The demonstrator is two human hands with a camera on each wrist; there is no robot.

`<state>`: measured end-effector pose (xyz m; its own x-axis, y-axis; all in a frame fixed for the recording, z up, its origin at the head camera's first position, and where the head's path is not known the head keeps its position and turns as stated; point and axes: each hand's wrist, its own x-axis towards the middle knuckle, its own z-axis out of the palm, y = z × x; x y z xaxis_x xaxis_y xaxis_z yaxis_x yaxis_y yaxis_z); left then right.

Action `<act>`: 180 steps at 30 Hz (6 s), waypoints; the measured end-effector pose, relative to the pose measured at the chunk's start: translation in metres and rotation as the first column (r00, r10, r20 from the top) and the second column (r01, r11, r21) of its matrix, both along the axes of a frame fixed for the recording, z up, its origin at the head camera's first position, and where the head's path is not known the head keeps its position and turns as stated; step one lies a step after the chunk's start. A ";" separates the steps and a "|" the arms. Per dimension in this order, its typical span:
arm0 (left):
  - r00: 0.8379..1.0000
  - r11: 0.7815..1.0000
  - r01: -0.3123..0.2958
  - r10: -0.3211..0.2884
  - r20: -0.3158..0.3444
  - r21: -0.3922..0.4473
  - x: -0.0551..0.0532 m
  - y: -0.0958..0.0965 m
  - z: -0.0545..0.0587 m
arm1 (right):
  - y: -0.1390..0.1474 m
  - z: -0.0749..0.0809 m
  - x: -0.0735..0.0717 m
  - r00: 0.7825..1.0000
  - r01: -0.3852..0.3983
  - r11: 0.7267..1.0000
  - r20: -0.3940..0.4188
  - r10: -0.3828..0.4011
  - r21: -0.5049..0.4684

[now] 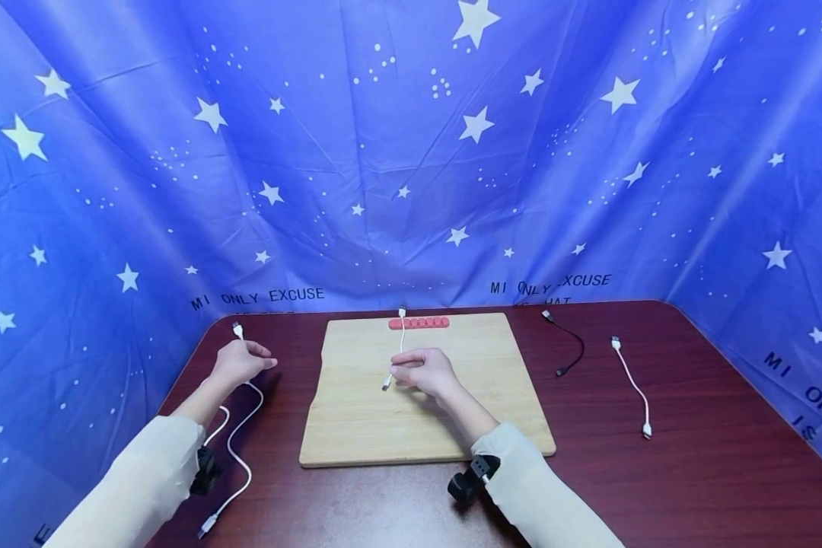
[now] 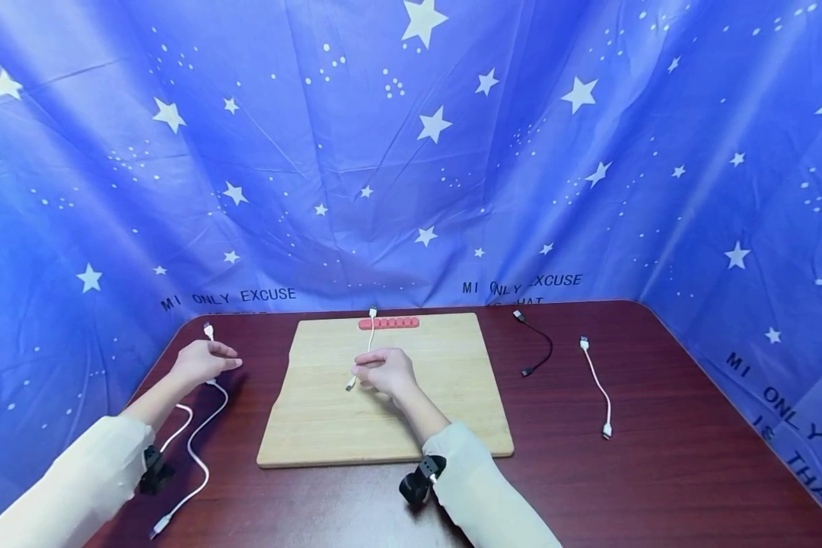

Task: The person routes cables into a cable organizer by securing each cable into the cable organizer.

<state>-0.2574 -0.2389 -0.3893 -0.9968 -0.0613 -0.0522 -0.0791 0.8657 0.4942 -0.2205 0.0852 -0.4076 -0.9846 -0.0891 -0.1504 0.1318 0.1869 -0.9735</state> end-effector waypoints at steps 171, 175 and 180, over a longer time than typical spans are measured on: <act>0.987 0.634 -0.150 0.050 0.154 0.758 -0.019 0.154 0.042 | -0.052 -0.032 0.020 0.991 -0.119 0.929 0.022 0.135 -0.351; 0.988 0.606 -0.147 0.046 0.150 0.782 -0.025 0.157 0.041 | -0.048 -0.033 0.028 0.986 -0.138 0.923 0.035 0.161 -0.359; 0.987 0.582 -0.143 0.027 0.157 0.801 -0.028 0.158 0.042 | -0.041 -0.029 0.031 0.988 -0.130 0.918 0.027 0.150 -0.374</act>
